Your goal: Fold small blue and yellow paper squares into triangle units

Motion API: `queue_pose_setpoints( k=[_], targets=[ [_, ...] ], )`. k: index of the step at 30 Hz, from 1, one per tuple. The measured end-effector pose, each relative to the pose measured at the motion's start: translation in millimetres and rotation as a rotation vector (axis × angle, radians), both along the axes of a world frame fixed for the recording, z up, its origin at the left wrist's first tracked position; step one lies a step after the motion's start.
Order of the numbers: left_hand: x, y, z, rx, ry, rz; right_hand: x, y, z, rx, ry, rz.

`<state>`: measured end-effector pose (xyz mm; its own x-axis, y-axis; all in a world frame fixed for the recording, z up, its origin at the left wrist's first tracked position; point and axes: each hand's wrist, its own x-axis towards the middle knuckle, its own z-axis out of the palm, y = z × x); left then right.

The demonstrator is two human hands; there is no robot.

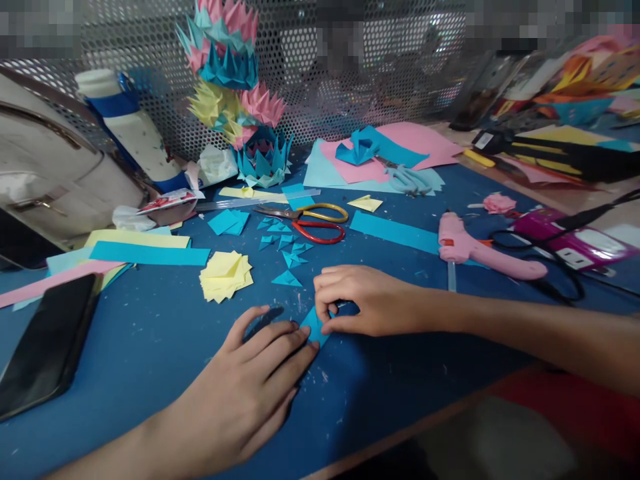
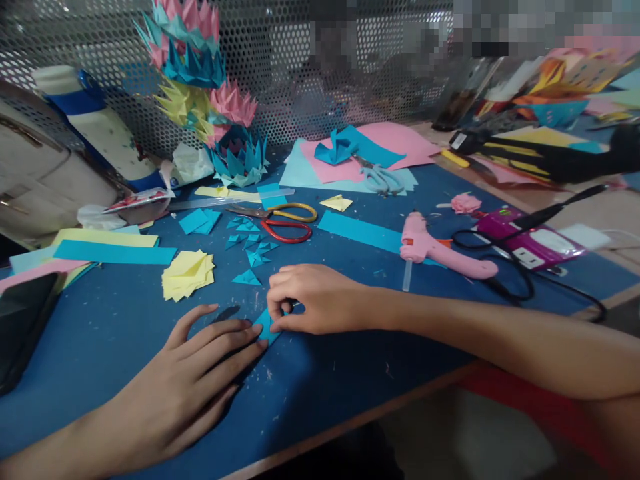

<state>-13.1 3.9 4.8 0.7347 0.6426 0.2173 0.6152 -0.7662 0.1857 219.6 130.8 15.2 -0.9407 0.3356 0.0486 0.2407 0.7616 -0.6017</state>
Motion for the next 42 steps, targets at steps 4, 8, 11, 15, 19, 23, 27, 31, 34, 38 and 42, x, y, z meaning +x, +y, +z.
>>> queue_pose_setpoints(
  k=[4,8,11,15,19,23,27,31,34,38,42],
  targets=[
    [1,-1,0.5,0.011,0.020,-0.001,0,-2,0.6,0.025,-0.008,-0.010],
    [1,-2,1.4,0.011,0.058,0.007,1,-4,-1.0,0.026,-0.023,-0.039],
    [1,-2,1.4,0.015,0.070,0.005,1,-6,-2.0,0.038,-0.051,-0.057],
    [1,-2,0.9,0.010,0.082,0.006,1,-10,-1.5,0.068,-0.088,-0.067],
    [1,-1,0.9,0.007,0.095,0.003,0,-16,-0.4,0.086,-0.098,-0.112],
    [2,0,0.9,0.007,0.100,0.008,-1,-19,-1.5,0.111,-0.097,-0.124],
    [2,-1,1.3,-0.005,0.095,0.008,-1,-18,-5.4,0.139,-0.060,-0.120],
    [2,-2,2.3,-0.014,0.097,0.010,1,-10,-6.2,0.093,-0.027,-0.067],
    [2,-2,3.0,-0.008,0.092,0.016,3,0,-1.4,0.039,0.035,0.017],
    [3,-1,3.7,-0.011,0.079,0.021,7,12,9.0,0.152,0.153,0.289],
    [3,-1,3.5,-0.017,0.070,0.025,8,16,13.6,0.363,0.065,0.428]
  ],
)
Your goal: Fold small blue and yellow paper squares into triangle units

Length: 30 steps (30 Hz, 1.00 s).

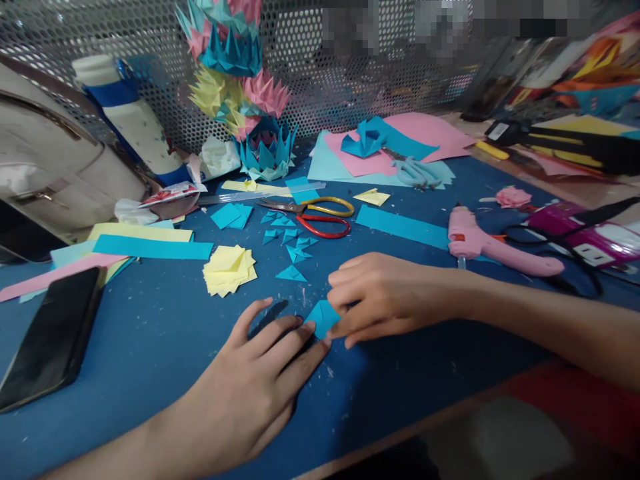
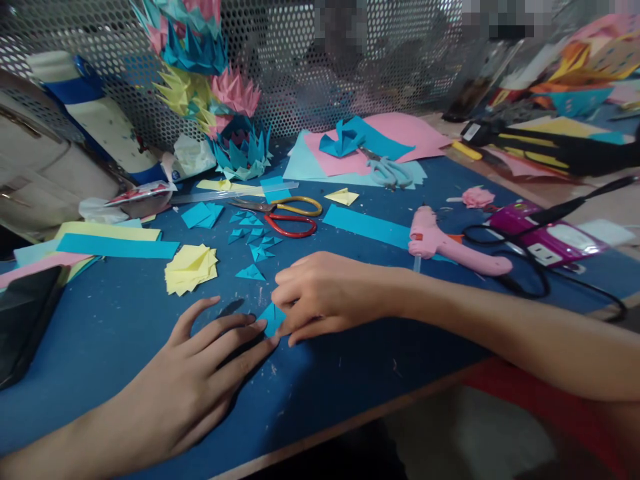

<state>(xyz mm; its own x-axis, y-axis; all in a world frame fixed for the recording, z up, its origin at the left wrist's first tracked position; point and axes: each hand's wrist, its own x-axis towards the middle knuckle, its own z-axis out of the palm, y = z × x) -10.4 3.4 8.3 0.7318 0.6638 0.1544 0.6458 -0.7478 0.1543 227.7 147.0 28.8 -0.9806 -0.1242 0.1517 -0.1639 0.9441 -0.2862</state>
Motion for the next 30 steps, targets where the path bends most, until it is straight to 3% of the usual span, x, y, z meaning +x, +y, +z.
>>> queue_pose_setpoints(
  k=[5,13,22,30],
  targets=[
    [-1,-1,-1.5,0.016,0.002,-0.012,1,-1,-0.5,0.086,-0.016,0.009],
    [-3,-1,-6.5,0.034,-0.094,-0.026,3,-3,-1.2,0.008,-0.008,-0.076],
    [-2,-1,-4.0,0.036,-0.012,-0.020,1,-8,2.5,0.119,-0.087,0.009],
    [-2,0,-1.9,0.015,0.012,-0.012,11,-9,19.2,0.100,-0.245,-0.147]
  ],
)
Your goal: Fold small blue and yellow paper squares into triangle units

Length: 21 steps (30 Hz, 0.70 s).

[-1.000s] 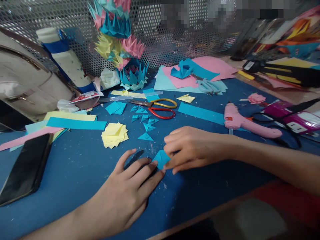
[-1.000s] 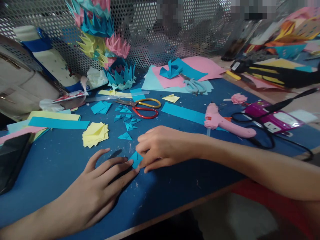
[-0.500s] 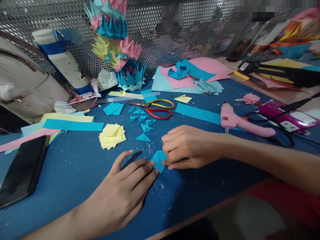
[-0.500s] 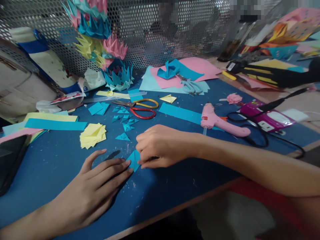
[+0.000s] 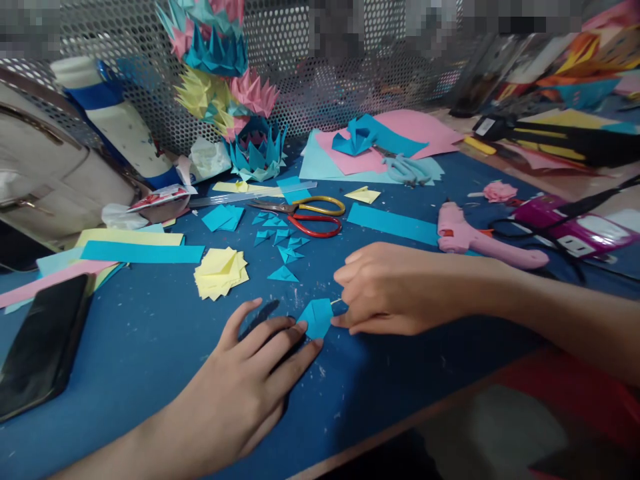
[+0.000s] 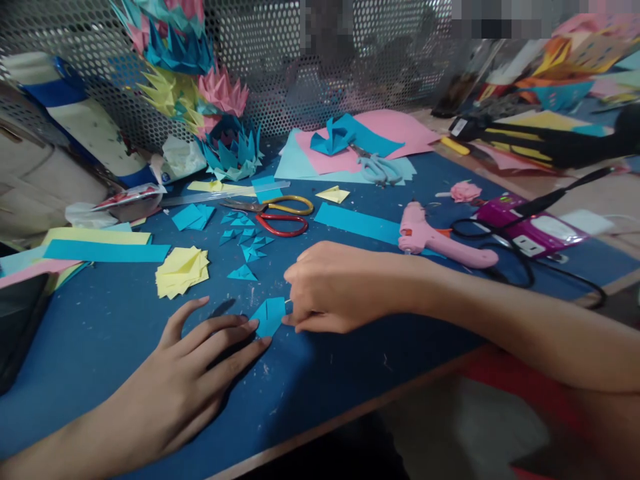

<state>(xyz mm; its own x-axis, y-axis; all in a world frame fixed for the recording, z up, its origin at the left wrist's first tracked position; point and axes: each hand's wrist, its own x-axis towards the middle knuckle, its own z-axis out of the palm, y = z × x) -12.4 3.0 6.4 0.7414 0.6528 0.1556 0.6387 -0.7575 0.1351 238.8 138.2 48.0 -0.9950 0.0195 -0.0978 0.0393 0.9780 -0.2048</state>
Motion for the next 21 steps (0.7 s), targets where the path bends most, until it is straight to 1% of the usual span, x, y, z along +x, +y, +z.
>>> queue_pose_setpoints(
  k=[2,4,5,7,9,10,15,19,21],
  targets=[
    [-1,0,0.1,-0.011,-0.003,-0.005,1,2,1.9,-0.072,-0.020,-0.036],
    [-1,0,0.2,-0.024,0.003,-0.015,-1,3,0.7,-0.161,0.018,-0.096],
    [-1,0,0.3,-0.032,0.014,-0.026,-3,4,-0.9,-0.205,0.060,-0.149],
    [-1,1,0.4,-0.042,0.039,-0.054,-7,5,-5.2,-0.257,0.145,-0.340],
    [0,1,0.5,-0.047,0.058,-0.073,-11,3,-10.2,-0.268,0.140,-0.480],
    [0,1,0.5,-0.048,0.062,-0.073,-12,1,-12.7,-0.263,0.122,-0.513],
    [1,1,0.6,-0.045,0.062,-0.077,-14,-8,-22.5,-0.254,0.103,-0.545],
    [0,1,0.8,-0.019,0.072,-0.083,-13,-11,-24.8,-0.298,0.108,-0.566],
    [0,1,0.9,-0.008,0.087,-0.092,-13,-12,-24.7,-0.286,0.124,-0.571]
  ],
)
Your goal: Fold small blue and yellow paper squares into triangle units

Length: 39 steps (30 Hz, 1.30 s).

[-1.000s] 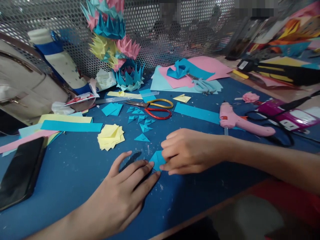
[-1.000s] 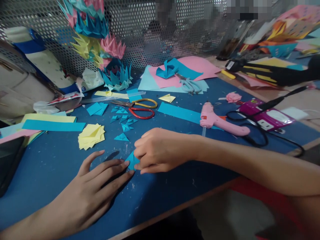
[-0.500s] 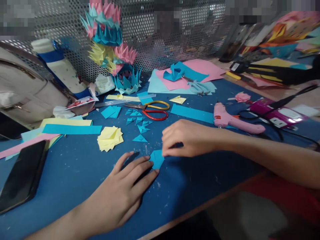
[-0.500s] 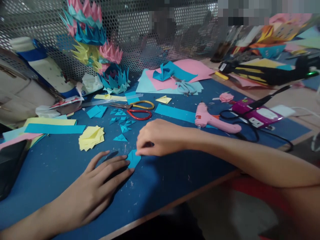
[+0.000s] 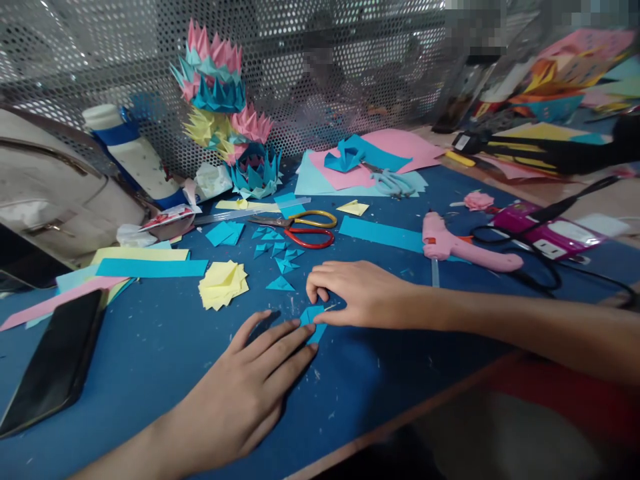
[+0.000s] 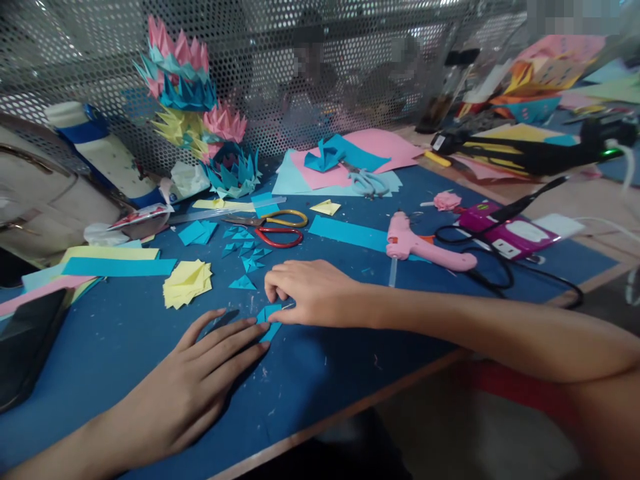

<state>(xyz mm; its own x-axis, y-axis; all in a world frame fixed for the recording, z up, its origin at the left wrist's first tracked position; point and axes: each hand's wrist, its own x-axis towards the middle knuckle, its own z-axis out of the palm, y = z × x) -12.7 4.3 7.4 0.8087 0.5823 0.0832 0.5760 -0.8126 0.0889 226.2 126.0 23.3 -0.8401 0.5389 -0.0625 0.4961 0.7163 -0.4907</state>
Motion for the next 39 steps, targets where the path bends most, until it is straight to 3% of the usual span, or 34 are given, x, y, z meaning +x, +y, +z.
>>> queue_pose_setpoints(
  k=[18,26,39],
  targets=[
    [1,1,2.1,-0.032,0.006,0.015,0,-12,2.2,0.009,0.030,-0.018],
    [2,0,2.5,-0.028,0.017,0.022,-3,-10,10.0,-0.097,0.039,-0.060],
    [0,1,-0.1,-0.015,0.014,0.021,-6,-6,0.9,-0.286,0.274,-0.039]
  ],
)
